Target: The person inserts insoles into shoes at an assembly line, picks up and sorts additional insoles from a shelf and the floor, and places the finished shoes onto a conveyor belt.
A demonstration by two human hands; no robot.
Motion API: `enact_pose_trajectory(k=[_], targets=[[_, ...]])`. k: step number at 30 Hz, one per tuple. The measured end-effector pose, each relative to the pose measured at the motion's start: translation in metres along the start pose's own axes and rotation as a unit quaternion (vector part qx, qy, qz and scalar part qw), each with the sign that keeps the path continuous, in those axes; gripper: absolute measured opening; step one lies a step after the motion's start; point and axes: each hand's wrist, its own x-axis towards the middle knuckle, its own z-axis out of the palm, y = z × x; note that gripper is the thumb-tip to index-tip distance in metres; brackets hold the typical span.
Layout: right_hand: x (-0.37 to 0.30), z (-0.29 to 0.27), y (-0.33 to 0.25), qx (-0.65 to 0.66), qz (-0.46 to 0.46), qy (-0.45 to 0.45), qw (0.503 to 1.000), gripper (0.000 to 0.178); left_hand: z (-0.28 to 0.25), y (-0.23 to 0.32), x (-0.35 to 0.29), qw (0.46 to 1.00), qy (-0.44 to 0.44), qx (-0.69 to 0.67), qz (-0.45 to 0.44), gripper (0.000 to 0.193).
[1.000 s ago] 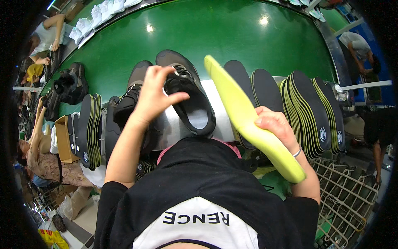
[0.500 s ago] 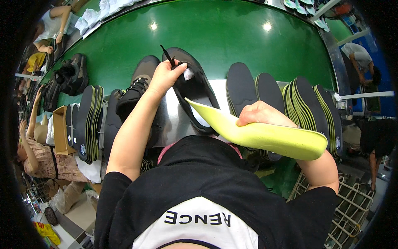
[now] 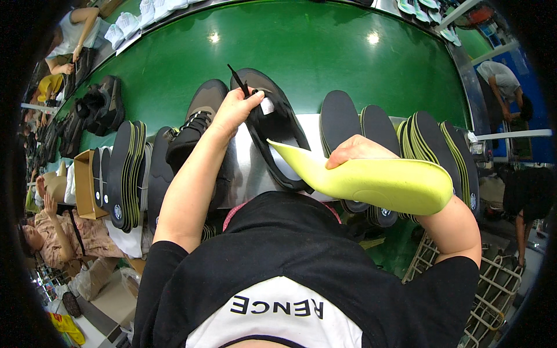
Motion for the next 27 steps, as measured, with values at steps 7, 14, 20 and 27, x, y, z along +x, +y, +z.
enact_pose_trajectory(k=[7, 14, 20, 27], targets=[[0.046, 0.004, -0.025, 0.17, 0.351, 0.03, 0.92, 0.016, 0.016, -0.015, -0.003, 0.996, 0.075, -0.036, 0.018, 0.022], [0.079, 0.082, 0.039, -0.373, 0.233, 0.042, 0.897, 0.019, 0.034, 0.011, -0.032, 0.988, -0.016, 0.08, 0.128, 0.024], [0.059, 0.086, 0.007, -0.367, 0.249, 0.051, 0.895, 0.046, 0.019, 0.007, -0.022, 0.992, -0.11, -0.06, -0.006, 0.033], [0.036, 0.061, -0.036, -0.361, 0.388, -0.067, 0.845, 0.074, 0.01, -0.002, -0.015, 0.988, -0.131, -0.068, -0.045, 0.032]])
